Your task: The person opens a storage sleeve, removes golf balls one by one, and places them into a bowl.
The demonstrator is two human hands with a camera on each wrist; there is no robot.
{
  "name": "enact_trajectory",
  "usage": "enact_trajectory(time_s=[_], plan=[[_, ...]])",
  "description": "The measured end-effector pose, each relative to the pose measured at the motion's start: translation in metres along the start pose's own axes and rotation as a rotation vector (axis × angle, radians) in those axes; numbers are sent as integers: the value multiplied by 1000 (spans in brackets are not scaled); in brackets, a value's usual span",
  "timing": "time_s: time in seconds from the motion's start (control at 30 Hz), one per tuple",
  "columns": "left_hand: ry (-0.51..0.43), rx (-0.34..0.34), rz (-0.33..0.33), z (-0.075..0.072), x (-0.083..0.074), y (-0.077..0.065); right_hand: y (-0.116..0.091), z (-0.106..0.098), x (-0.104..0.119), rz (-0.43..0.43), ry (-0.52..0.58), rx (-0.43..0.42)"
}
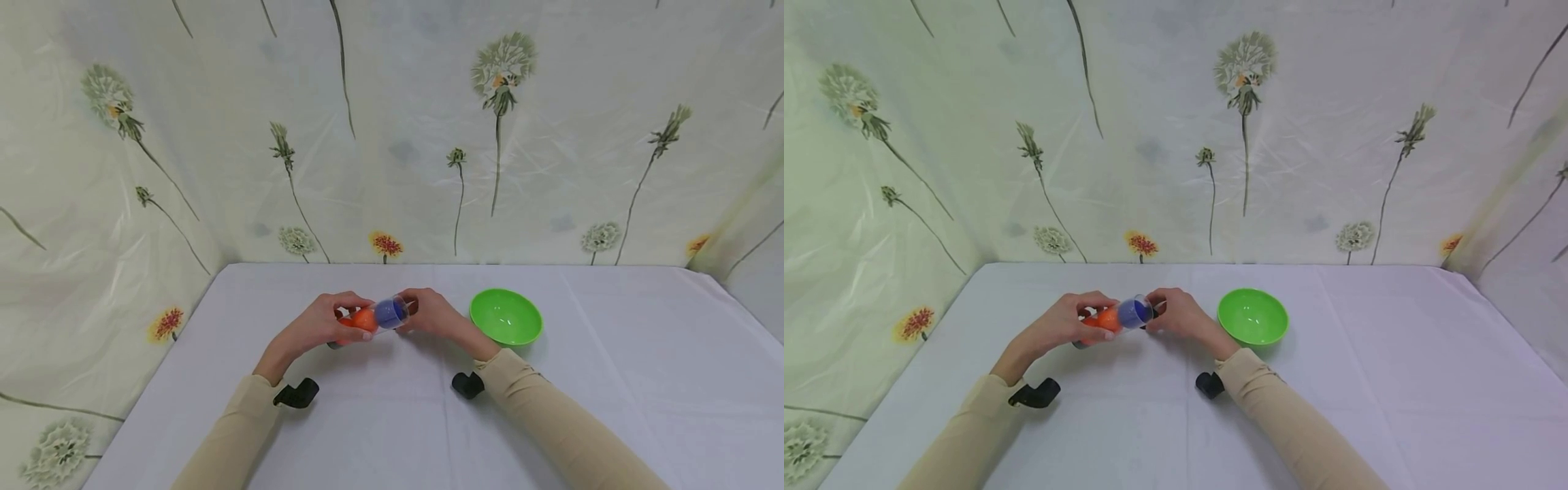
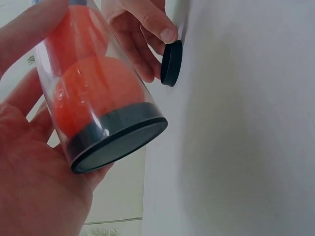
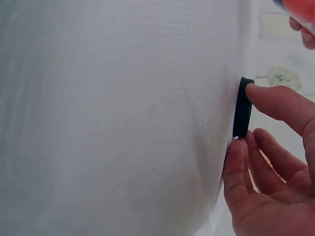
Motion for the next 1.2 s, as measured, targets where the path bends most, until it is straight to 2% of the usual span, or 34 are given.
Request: enact_trajectory(time_s=[0.23,0.53,0.73,0.9,1.2], plan=[[17,1,-18,1,-1,1,-4,-4,0,-37,58,-49],[21,7,-14,0,-3,0,-15,-15,12,-164,87,-98],[24,14,-4,1,-4,-1,-28,-22,23,-219,119,-122],[29,12,-4,1,-5,-1,-42,-27,29,-227,156,-162],[21,18,-14,0,-5,0,-62,-25,26,-248,453,-125]])
Point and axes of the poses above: each hand's wrist, its own y-axis towards the middle knuckle, its own z-axis out of the palm, x = y × z, the point moved 6 cm from there along y, towards the middle knuckle, and after that the axes turned 13 degrees about x, right-handed, at the moved point
